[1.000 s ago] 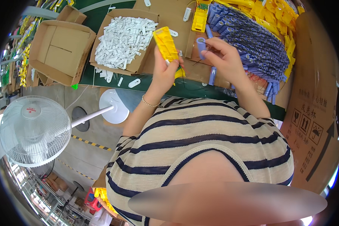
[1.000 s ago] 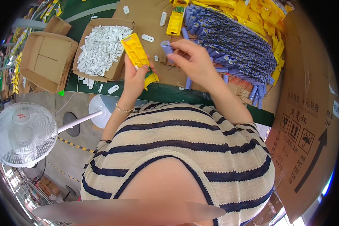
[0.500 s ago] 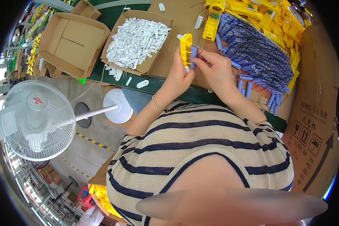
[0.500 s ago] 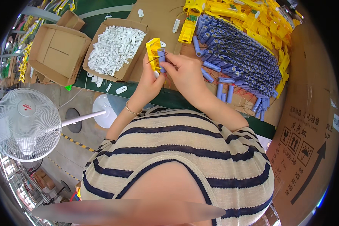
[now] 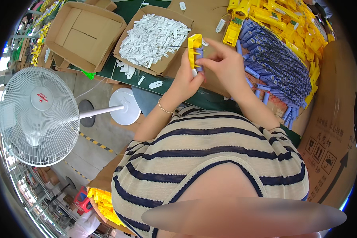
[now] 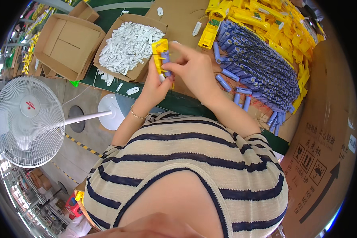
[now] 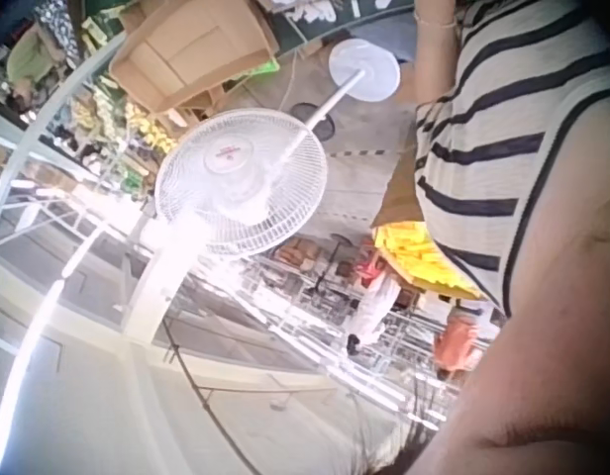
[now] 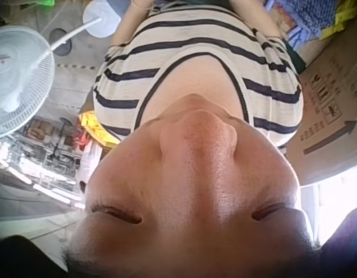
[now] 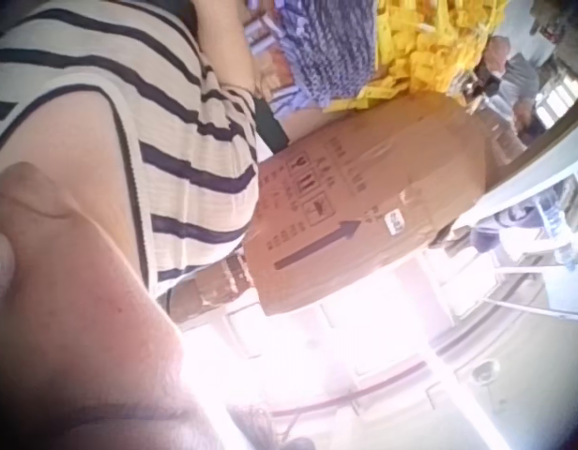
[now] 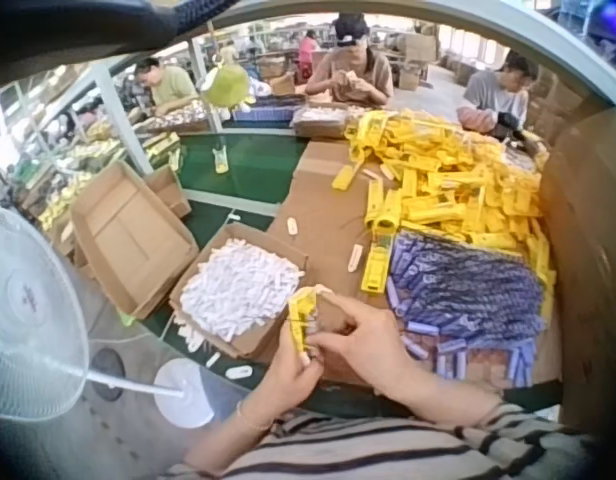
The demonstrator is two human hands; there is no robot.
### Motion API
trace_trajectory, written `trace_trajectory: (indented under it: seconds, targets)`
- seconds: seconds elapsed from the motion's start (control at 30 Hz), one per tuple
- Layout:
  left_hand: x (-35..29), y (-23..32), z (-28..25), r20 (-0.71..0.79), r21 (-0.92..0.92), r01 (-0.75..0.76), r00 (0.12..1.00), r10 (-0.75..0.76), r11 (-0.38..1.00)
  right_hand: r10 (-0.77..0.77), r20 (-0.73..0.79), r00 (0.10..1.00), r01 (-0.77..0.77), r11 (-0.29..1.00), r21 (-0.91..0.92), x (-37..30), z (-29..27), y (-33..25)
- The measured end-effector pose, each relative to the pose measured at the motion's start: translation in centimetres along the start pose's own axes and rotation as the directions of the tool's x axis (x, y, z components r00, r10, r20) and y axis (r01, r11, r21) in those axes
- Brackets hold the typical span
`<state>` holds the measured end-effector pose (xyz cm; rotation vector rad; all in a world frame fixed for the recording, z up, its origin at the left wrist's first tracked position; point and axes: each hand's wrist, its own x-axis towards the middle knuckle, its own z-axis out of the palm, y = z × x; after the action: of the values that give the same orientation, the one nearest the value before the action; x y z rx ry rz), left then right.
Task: The person assembles flashlights by inserting a white component and a battery into a yellow casing. They then snap a white cover onto the assembly and place the finished flashlight onto a pile.
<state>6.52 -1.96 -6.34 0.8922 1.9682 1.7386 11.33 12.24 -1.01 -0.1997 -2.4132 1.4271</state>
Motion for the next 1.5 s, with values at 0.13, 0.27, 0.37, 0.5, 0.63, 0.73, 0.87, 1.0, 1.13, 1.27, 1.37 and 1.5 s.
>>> trace_trajectory:
  seconds: [0.13,0.27,0.37,0.5,0.63,0.73,0.87,1.0,1.13,1.27,1.37,1.5]
  targets:
    - [-1.9,-0.3,-1.5,0.075,-0.348,0.063,0.996,-0.039,0.935,0.185,0.288,0.940,-0.252,0.943,0.218,2.2,1.1,2.2]
    - [-3.9,-1.4,-1.8,-0.004,-0.739,0.054,0.996,-0.085,0.671,0.097,0.588,0.803,-0.352,0.874,0.336,3.8,3.9,1.9]
    - [-5.5,-0.5,-2.0,-0.062,-0.856,0.098,0.955,-0.289,0.508,-0.009,0.741,0.671,-0.331,0.891,0.311,8.0,4.0,1.0]
    - [-6.7,-2.5,-3.5,-0.119,-0.919,-0.024,0.968,-0.219,0.395,-0.181,0.563,0.806,0.328,0.929,-0.170,14.4,7.1,3.6]
    - [-7.2,-1.0,-5.0,-0.274,-0.730,-0.034,0.930,-0.247,0.683,-0.170,0.738,0.653,0.658,0.610,-0.441,15.5,11.1,4.6]
    - [-7.6,-1.0,-5.6,-0.302,-0.743,-0.069,0.922,-0.242,0.666,-0.185,0.797,0.575,0.708,0.601,-0.371,16.4,11.8,4.5]
    - [-7.5,-1.3,-5.8,-0.304,-0.755,-0.068,0.918,-0.256,0.652,-0.198,0.849,0.491,0.713,0.651,-0.261,17.2,11.2,5.1]
    - [-6.9,-0.9,-6.0,-0.312,-0.752,-0.055,0.908,-0.280,0.657,-0.237,0.855,0.462,0.762,0.598,-0.246,17.5,10.4,6.0]
    - [-6.3,-0.7,-6.0,-0.351,-0.735,-0.070,0.890,-0.291,0.675,-0.427,0.741,0.518,0.732,0.670,-0.126,17.0,9.5,5.9]
    - [-5.9,-1.0,-6.1,-0.389,-0.697,-0.067,0.872,-0.298,0.714,-0.592,0.534,0.604,0.655,0.750,0.091,14.6,7.5,3.0]
    - [-5.5,-0.9,-5.7,-0.426,-0.524,-0.048,0.879,-0.213,0.850,-0.652,0.460,0.603,0.647,0.737,0.195,12.1,5.7,0.6]
    - [-4.9,0.7,-5.0,-0.368,-0.376,0.023,0.914,-0.172,0.927,-0.503,0.410,0.761,0.483,0.861,0.159,9.4,4.8,-1.1]
